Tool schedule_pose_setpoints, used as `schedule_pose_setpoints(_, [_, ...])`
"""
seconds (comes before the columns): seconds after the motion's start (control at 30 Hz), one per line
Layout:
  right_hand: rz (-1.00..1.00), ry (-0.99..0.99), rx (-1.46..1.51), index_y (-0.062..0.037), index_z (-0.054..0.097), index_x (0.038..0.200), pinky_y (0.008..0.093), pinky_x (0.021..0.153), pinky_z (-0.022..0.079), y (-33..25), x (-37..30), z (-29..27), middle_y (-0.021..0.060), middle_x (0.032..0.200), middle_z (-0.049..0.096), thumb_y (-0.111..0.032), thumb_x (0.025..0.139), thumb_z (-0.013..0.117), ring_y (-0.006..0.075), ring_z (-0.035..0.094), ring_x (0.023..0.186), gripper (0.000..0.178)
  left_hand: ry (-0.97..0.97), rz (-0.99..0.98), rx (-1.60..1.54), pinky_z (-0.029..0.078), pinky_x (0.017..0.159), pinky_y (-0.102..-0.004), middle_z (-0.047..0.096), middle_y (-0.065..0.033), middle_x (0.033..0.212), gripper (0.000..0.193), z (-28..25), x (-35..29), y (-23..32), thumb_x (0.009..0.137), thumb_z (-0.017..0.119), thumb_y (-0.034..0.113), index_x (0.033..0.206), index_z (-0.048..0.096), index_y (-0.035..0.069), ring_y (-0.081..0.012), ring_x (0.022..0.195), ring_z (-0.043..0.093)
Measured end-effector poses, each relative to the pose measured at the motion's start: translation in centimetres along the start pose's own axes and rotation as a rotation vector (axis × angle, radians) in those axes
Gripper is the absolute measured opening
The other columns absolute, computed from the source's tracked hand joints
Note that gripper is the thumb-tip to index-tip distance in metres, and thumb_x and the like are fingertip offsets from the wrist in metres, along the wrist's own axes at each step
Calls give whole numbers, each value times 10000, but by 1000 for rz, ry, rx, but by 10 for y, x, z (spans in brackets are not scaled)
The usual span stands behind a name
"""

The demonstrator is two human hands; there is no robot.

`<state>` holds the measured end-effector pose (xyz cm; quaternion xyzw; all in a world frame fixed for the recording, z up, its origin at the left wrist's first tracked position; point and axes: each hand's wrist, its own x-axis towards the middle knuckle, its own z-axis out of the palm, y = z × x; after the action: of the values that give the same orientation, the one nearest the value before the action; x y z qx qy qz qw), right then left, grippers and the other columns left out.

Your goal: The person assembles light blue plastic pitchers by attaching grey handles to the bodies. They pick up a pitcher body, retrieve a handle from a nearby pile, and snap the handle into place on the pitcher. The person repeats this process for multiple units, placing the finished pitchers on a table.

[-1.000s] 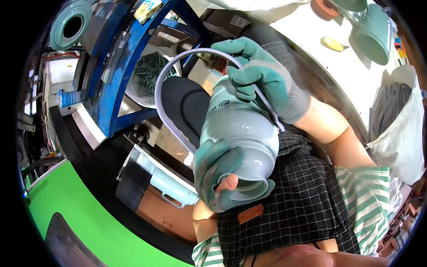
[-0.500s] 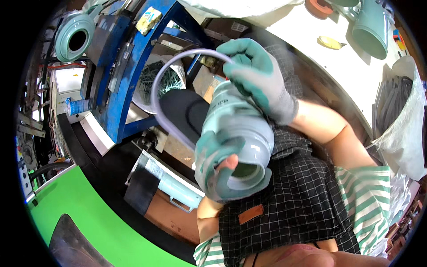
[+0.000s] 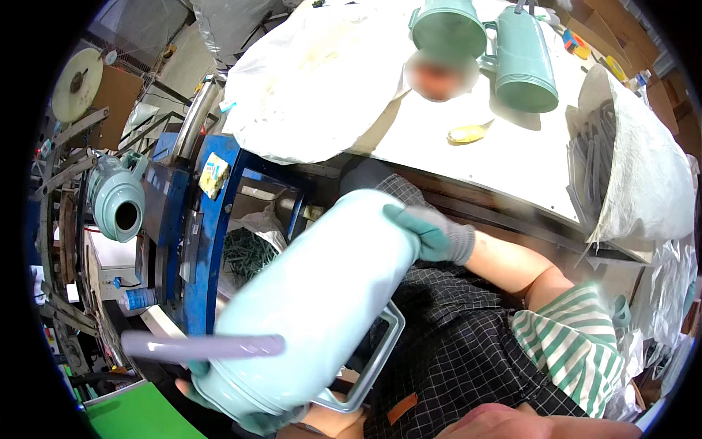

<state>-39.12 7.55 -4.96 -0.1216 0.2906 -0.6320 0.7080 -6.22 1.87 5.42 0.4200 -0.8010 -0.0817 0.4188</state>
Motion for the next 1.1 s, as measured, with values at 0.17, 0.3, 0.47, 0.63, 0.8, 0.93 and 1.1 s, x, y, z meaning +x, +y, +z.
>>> schedule_pose_setpoints(0.17, [-514,372,-518,64,527,1437,389,1039,536,-85,14,-8,189,1346,635,-265,1049,627,264,625,1223,518,130,-177,-68,420,1128,-432,570,-184,1409,718,-10,-15,-30,863,810,120,1476,459,-7,-332,1318,553])
schedule_pose_setpoints(0.3, [-639,616,-956,52,544,1424,379,1025,533,-190,7,-152,181,1338,641,-251,1050,623,257,626,1202,488,161,-170,-303,411,1138,-437,568,-187,1430,758,51,-10,-60,846,833,107,1490,450,-6,-338,1332,547])
schedule_pose_setpoints(0.47, [-688,764,-1301,39,565,1409,366,1008,529,-222,30,-207,171,1328,648,-232,1052,617,249,628,1175,451,284,-691,-189,495,1058,-388,572,-199,1417,600,51,-153,-163,948,774,137,1459,493,-5,-286,1238,621])
schedule_pose_setpoints(0.63, [-817,888,-1379,25,587,1393,354,990,525,-216,13,-223,161,1317,655,-213,1053,612,240,629,1149,415,487,-940,362,522,922,-442,665,-196,1122,494,22,-353,-258,903,767,305,1231,608,-27,-339,1034,651])
schedule_pose_setpoints(0.8, [-709,547,-1221,11,608,1377,341,973,521,-107,0,-150,151,1306,662,-195,1055,607,232,630,1122,382,593,-1840,842,538,902,-521,624,-236,1218,738,-89,-429,-279,835,742,537,1280,582,-29,-435,1005,662])
schedule_pose_setpoints(0.93, [-488,154,-1396,30,557,1437,372,1124,429,34,36,-31,146,1394,617,-146,1064,574,248,573,1290,413,986,-2057,557,613,837,-425,767,-191,1098,982,-221,-603,-285,602,885,747,1113,730,-78,-321,984,735])
schedule_pose_setpoints(1.1, [-347,-132,-1585,12,622,1331,370,1098,442,85,24,37,154,1307,653,-65,968,690,262,616,1233,377,813,-1911,697,529,916,-484,723,-168,1186,718,-182,-564,-288,631,943,519,1135,751,43,-375,1069,673])
